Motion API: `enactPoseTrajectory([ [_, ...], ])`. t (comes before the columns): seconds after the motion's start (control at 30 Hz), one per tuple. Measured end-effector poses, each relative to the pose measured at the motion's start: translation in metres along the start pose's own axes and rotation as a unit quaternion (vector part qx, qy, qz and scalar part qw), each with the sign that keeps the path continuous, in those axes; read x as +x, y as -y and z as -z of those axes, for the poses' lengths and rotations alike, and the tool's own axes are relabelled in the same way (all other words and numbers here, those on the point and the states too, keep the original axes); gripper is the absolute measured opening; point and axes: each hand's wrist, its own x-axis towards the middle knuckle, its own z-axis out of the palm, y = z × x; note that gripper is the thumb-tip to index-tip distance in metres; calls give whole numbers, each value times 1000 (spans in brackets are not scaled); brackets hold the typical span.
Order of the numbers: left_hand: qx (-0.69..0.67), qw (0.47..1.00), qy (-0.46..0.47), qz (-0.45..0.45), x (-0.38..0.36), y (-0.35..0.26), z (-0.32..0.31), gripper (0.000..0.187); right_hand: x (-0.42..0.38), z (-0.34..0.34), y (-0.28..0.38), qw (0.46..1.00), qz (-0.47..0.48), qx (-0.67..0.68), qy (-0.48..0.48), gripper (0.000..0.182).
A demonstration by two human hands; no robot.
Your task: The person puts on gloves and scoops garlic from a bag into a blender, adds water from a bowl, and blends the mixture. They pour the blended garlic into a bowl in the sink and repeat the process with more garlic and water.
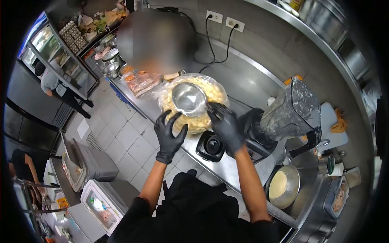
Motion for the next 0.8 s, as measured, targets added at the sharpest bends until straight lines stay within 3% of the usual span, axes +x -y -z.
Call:
enactPoseTrajectory([
  [0.03,4,1000,28,-5,16,10,6,48,30,-21,2,997,38,-69,6,27],
  [0.1,77,996,52,-11,35,23,6,42,86,-48,0,941,-86,-264,195,39],
  [0.17,69,995,57,-43,40,42,1,37,116,-78,-73,922,154,-344,90,56],
  [0.2,69,993,64,-75,43,51,1,33,125,-72,-70,915,156,-344,140,69],
  [0.23,50,994,62,-76,43,50,3,24,134,-73,-70,913,155,-359,119,60],
  [0.3,15,995,61,-74,38,55,4,23,145,-70,-62,905,19,-373,203,51],
  [0.33,14,997,42,-64,36,56,4,25,142,-66,-61,925,35,-321,198,48],
  [0.37,12,997,37,-60,33,59,2,25,147,-63,-60,906,13,-337,257,55],
  [0.47,-21,997,8,-72,31,68,-2,35,144,-49,-67,909,-47,-358,206,51],
  [0.6,-128,984,-85,85,29,73,-18,32,146,-13,-58,951,-66,-278,114,51],
  [0.67,-138,976,-130,111,16,74,-31,56,141,1,-18,896,-30,-432,96,48],
  [0.7,-168,964,-150,138,5,72,-42,64,134,-2,-28,896,-40,-432,100,48],
  [0.77,-205,952,-134,184,-17,69,-64,76,126,-12,-53,916,111,-386,0,62],
  [0.8,-199,955,-110,188,-23,63,-70,72,121,-15,-50,926,75,-370,16,69],
])
